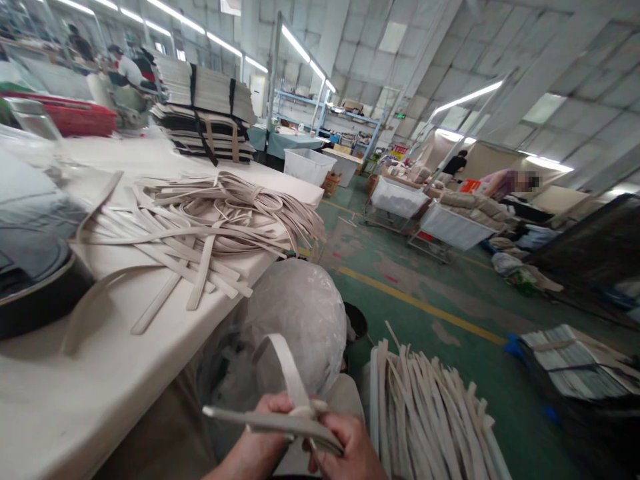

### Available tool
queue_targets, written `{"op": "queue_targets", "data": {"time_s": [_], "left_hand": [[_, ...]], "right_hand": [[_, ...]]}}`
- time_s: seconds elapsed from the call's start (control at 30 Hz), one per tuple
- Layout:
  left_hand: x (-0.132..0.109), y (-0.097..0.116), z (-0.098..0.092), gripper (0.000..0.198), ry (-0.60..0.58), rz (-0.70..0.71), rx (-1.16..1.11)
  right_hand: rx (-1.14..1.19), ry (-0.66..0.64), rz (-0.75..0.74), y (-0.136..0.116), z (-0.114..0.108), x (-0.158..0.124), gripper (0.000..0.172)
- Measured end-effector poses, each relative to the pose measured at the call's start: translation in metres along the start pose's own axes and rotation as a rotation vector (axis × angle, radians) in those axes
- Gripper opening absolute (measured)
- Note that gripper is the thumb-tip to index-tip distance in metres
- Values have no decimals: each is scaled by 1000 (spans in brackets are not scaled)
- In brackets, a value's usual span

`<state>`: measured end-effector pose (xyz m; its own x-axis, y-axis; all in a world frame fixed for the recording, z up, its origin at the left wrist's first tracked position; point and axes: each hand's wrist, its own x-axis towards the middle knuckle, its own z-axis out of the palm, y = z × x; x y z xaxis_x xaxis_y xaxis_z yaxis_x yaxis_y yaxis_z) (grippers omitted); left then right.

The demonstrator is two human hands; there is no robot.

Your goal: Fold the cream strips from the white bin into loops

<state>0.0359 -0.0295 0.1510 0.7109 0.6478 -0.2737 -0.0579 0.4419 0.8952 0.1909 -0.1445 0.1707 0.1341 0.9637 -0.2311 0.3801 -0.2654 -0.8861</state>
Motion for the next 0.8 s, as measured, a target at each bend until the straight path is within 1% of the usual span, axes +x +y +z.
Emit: {"op": "queue_targets", "data": {"time_s": [0.03, 0.07, 0.17, 0.23, 0.3, 0.33, 0.4, 0.47, 0.5, 0.57, 0.67, 0.73, 0.8], "left_hand": [[0, 1, 2, 54, -20, -12, 8], [0, 4, 3, 54, 1, -11, 7], [2, 17, -6, 60, 172, 9, -45], [4, 21, -14, 65, 218, 0, -63], [4, 17, -16, 65, 185, -6, -57], [3, 14, -13, 63, 154, -4, -54], [0, 8, -2, 59, 61, -10, -62], [-4, 8, 9, 57, -21, -11, -67], [-5, 9, 14, 56, -39, 2, -66], [-7, 15, 17, 58, -39, 39, -62], [-5, 23, 9, 63, 15, 50, -63], [-3, 25, -1, 62, 103, 43, -42], [-2, 24, -9, 59, 181, 46, -18]], "right_hand": [[18, 22, 14, -5, 2, 2, 43], [29, 27, 23, -10, 3, 3, 43], [75, -65, 53, -15, 2, 3, 37], [100, -105, 73, -15, 0, 0, 36], [107, -85, 84, -15, 0, -1, 39], [107, -59, 84, -17, 1, -1, 42], [125, -20, 62, -22, 4, 3, 46], [168, -2, 12, -29, 7, 10, 50], [190, 2, -7, -33, 8, 14, 51], [216, 5, -22, -38, 7, 20, 53], [202, -46, -17, -38, 2, 21, 52], [179, -114, 20, -33, 0, 15, 49], [174, -148, 87, -26, -1, 6, 48]]}}
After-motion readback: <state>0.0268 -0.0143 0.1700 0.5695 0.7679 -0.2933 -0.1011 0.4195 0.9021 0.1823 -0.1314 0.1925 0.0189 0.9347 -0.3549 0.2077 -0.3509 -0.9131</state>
